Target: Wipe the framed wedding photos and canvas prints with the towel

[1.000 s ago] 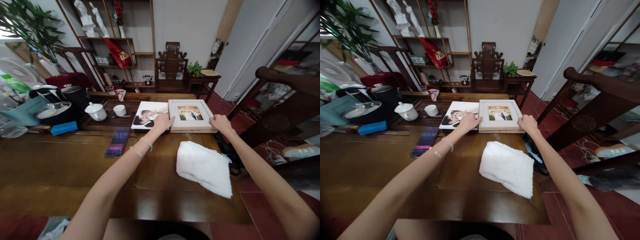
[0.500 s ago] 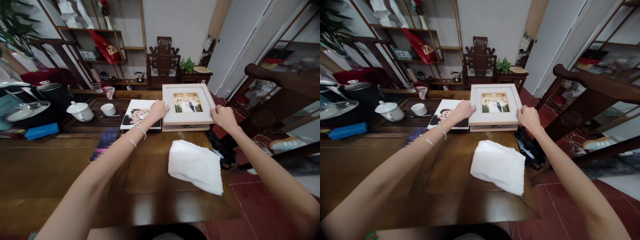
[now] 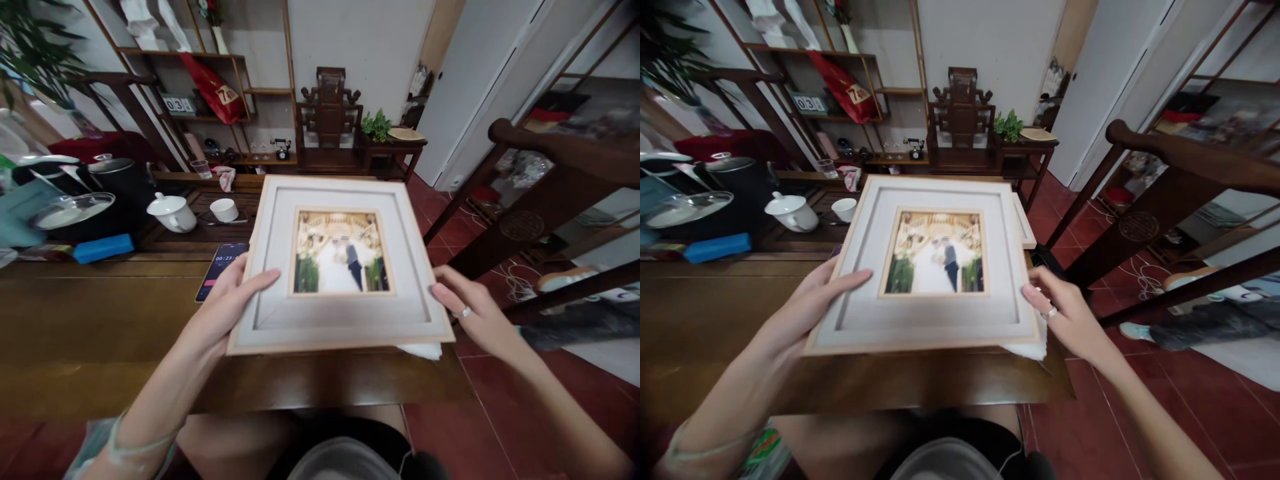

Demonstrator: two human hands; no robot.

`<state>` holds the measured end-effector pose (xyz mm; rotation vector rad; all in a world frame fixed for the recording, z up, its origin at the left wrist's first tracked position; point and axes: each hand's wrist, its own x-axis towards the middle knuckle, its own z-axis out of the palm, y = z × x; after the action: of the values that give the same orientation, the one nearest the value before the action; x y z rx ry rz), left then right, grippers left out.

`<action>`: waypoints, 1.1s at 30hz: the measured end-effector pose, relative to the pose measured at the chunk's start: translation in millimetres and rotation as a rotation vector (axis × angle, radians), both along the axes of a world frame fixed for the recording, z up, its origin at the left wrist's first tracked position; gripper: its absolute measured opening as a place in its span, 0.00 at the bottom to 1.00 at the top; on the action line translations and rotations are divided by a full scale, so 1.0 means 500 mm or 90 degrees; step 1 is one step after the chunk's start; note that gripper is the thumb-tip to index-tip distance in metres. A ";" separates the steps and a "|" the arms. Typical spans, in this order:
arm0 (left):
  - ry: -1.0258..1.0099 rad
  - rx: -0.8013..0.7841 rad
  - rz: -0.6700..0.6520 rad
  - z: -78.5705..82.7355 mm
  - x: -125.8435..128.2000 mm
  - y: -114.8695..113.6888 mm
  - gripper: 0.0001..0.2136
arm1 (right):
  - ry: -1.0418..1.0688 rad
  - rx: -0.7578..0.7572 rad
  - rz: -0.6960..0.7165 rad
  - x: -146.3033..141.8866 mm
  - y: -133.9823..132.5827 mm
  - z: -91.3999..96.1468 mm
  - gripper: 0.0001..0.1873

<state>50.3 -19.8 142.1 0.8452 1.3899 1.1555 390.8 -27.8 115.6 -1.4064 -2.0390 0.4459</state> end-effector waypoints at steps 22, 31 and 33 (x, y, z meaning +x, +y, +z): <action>0.056 -0.160 -0.053 -0.156 -0.097 -0.226 0.25 | 0.027 0.415 -0.350 -0.046 -0.103 -0.120 0.14; -0.008 -0.153 -0.072 -0.187 -0.030 -0.198 0.23 | -0.074 0.448 0.001 -0.151 -0.104 -0.099 0.28; 0.002 -0.152 -0.058 -0.196 -0.024 -0.197 0.23 | -0.114 0.461 0.023 -0.158 -0.094 -0.106 0.27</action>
<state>38.2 -118.3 44.2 0.7312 1.4440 0.8988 312.0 -74.7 62.7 -0.9783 -2.0557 -0.3959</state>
